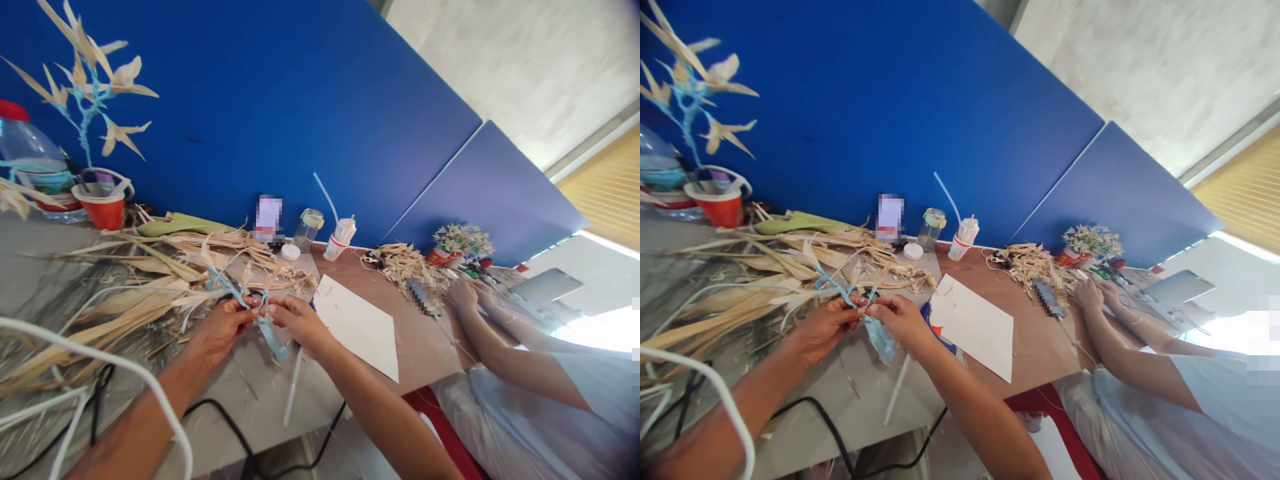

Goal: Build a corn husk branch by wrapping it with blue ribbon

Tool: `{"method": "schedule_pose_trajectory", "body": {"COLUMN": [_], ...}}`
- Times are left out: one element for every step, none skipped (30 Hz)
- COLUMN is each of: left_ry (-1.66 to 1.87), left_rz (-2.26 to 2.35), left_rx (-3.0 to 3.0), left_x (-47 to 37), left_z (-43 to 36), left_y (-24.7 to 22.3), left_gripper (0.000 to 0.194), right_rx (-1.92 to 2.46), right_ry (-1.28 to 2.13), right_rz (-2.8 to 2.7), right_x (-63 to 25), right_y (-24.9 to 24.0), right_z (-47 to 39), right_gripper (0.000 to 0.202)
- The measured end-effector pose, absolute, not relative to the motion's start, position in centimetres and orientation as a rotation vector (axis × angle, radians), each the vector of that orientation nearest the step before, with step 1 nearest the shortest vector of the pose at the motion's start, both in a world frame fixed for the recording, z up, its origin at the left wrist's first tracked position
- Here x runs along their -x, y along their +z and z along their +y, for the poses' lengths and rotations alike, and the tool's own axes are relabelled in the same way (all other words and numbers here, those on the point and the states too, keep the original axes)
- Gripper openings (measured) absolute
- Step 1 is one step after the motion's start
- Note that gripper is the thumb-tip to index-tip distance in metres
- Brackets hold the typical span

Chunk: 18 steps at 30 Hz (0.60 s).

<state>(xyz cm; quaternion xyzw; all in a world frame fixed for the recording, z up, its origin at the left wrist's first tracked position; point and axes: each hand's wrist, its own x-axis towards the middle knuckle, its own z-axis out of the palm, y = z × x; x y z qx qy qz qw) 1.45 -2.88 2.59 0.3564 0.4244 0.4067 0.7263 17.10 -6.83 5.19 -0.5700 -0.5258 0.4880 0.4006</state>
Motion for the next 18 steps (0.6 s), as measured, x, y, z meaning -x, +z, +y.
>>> {"method": "schedule_pose_trajectory", "body": {"left_ry": [0.886, 0.877, 0.867, 0.856, 0.841, 0.824, 0.807, 0.787, 0.772, 0.757, 0.745, 0.742, 0.742, 0.749, 0.758, 0.767, 0.773, 0.776], "left_rz": [0.927, 0.915, 0.901, 0.886, 0.87, 0.853, 0.837, 0.816, 0.792, 0.77, 0.751, 0.742, 0.739, 0.743, 0.752, 0.763, 0.773, 0.786], "left_rx": [-0.818, -0.848, -0.872, -0.889, -0.898, -0.902, -0.902, -0.904, -0.908, -0.909, -0.903, -0.896, -0.89, -0.886, -0.888, -0.896, -0.908, -0.922], "left_x": [-1.5, -1.5, -1.5, -1.5, -1.4, -1.3, -1.1, -1.0, -0.8, -0.7, -0.5, -0.4, -0.4, -0.4, -0.4, -0.4, -0.4, -0.4], "left_z": [-2.9, -3.0, -3.0, -3.0, -3.0, -3.1, -3.1, -3.0, -3.0, -3.0, -3.0, -3.0, -3.0, -3.0, -3.0, -3.0, -3.0, -3.0], "left_y": [2.5, 2.4, 2.4, 2.4, 2.5, 2.6, 2.8, 3.1, 3.3, 3.5, 3.6, 3.7, 3.7, 3.6, 3.5, 3.3, 3.2, 3.0], "left_gripper": [0.034, 0.033, 0.033, 0.033, 0.033, 0.033, 0.033, 0.033, 0.033, 0.033, 0.033, 0.033, 0.032, 0.032, 0.031, 0.031, 0.032, 0.033], "right_rx": [1.443, 1.441, 1.44, 1.439, 1.427, 1.405, 1.374, 1.339, 1.31, 1.297, 1.3, 1.315, 1.333, 1.353, 1.375, 1.399, 1.422, 1.442], "right_ry": [1.253, 1.243, 1.236, 1.242, 1.259, 1.291, 1.328, 1.354, 1.359, 1.334, 1.273, 1.196, 1.118, 1.05, 1.002, 0.97, 0.945, 0.915], "right_rz": [-1.272, -1.237, -1.209, -1.178, -1.147, -1.113, -1.086, -1.075, -1.083, -1.109, -1.148, -1.196, -1.245, -1.284, -1.32, -1.354, -1.391, -1.434], "right_x": [-16.8, -16.4, -16.1, -15.8, -15.5, -15.4, -15.3, -15.3, -15.4, -15.6, -15.7, -15.9, -16.0, -16.1, -16.2, -16.2, -16.3, -16.2], "right_y": [4.8, 4.4, 3.9, 3.5, 3.1, 2.8, 2.6, 2.6, 2.6, 2.6, 2.7, 2.8, 2.9, 2.9, 2.9, 2.8, 2.7, 2.7], "right_z": [-6.3, -5.9, -5.5, -5.2, -5.1, -5.0, -5.1, -5.1, -5.2, -5.3, -5.3, -5.3, -5.4, -5.4, -5.3, -5.3, -5.3, -5.3], "right_gripper": [0.015, 0.014, 0.017, 0.02, 0.022, 0.023, 0.024, 0.025, 0.027, 0.027, 0.025, 0.021, 0.017, 0.014, 0.012, 0.011, 0.011, 0.012]}}
